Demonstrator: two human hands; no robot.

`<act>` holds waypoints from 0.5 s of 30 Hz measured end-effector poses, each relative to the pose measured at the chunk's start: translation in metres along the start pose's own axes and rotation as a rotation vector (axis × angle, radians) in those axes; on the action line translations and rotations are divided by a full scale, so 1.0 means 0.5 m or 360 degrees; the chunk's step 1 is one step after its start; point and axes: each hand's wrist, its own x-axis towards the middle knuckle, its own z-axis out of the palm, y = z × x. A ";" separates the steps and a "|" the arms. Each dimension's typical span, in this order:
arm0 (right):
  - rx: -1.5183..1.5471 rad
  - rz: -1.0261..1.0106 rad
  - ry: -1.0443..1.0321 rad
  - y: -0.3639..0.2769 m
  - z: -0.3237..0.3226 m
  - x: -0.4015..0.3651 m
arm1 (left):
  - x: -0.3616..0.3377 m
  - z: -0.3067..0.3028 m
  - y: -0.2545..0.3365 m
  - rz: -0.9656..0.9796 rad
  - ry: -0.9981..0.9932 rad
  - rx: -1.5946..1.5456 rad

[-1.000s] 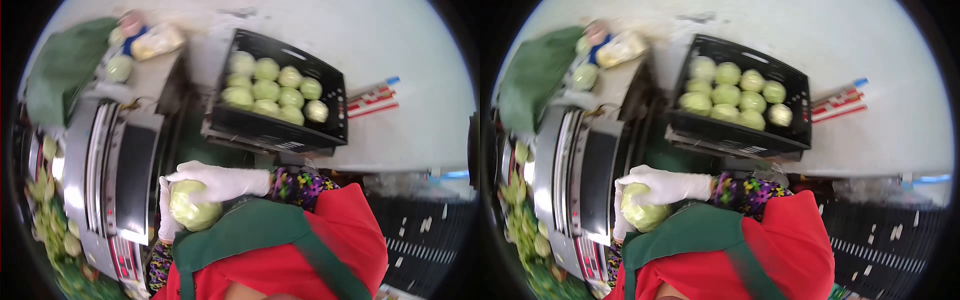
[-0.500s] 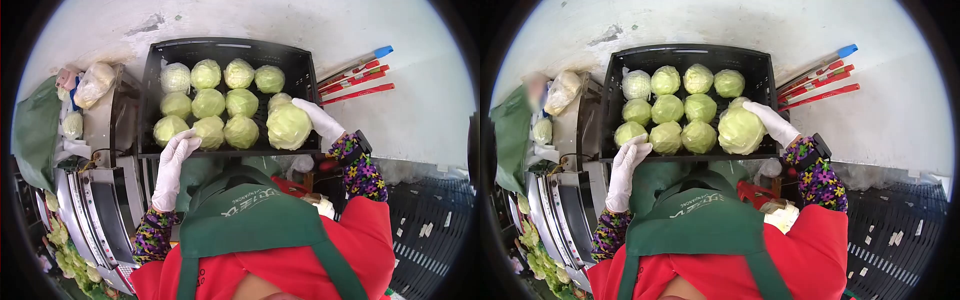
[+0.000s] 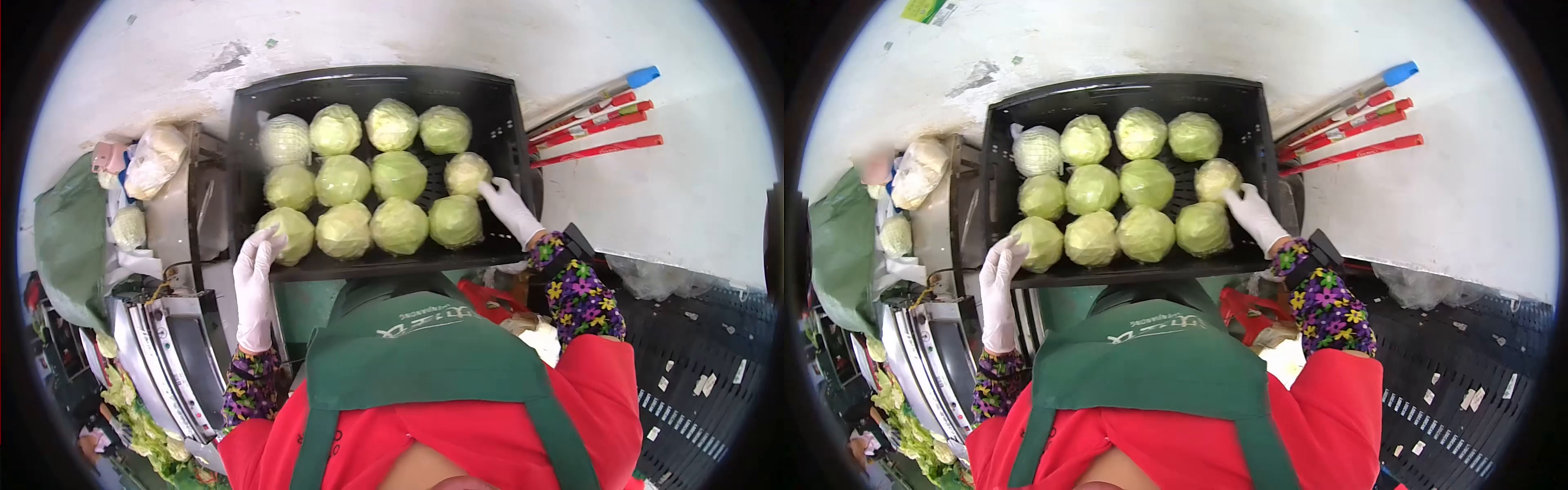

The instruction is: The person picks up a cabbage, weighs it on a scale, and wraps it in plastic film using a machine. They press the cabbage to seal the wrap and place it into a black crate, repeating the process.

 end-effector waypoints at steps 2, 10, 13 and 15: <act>0.0173 0.0205 -0.0010 0.071 0.030 0.084 | 0.025 -0.034 0.029 0.0069 0.0147 0.0032; 0.1180 0.0407 0.0241 -0.033 0.099 0.077 | 0.203 -0.195 -0.017 0.0051 0.0339 0.0324; 0.1310 0.0070 0.0103 -0.059 0.094 0.026 | 0.263 -0.178 -0.051 0.0172 0.0148 0.0707; 0.1138 -0.0204 0.0209 0.014 0.118 0.065 | 0.310 -0.204 -0.112 0.0017 0.0101 0.0519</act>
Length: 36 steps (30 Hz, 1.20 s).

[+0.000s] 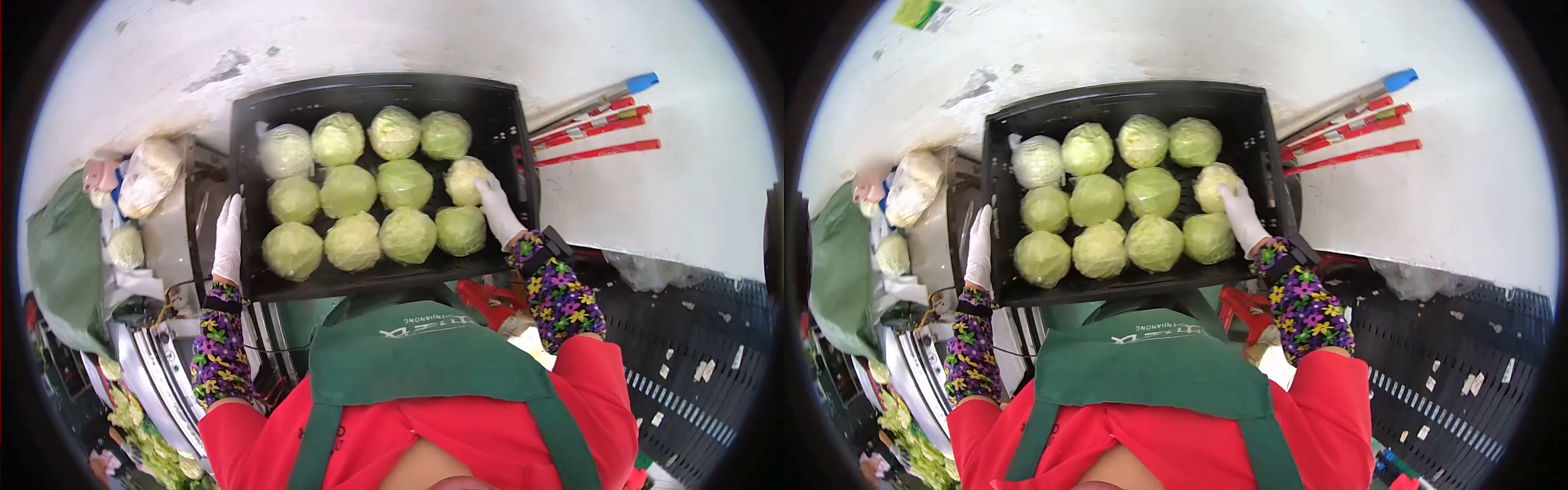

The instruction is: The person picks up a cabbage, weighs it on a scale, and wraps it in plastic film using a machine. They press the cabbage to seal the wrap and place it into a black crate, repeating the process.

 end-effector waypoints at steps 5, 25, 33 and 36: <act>-0.0280 -0.0120 0.0427 0.032 -0.007 0.025 | -0.022 0.038 0.056 -0.0108 -0.0029 -0.0251; -0.1521 -0.0881 0.0917 -0.189 -0.096 -0.002 | -0.018 0.035 0.044 -0.0016 0.0119 -0.0083; -0.0127 0.0266 -0.0072 -0.131 -0.170 -0.013 | -0.008 -0.005 0.040 -0.0312 -0.0301 -0.0245; -0.0269 0.0246 -0.0089 -0.121 -0.196 -0.020 | 0.046 -0.015 0.030 -0.0472 -0.0389 -0.0197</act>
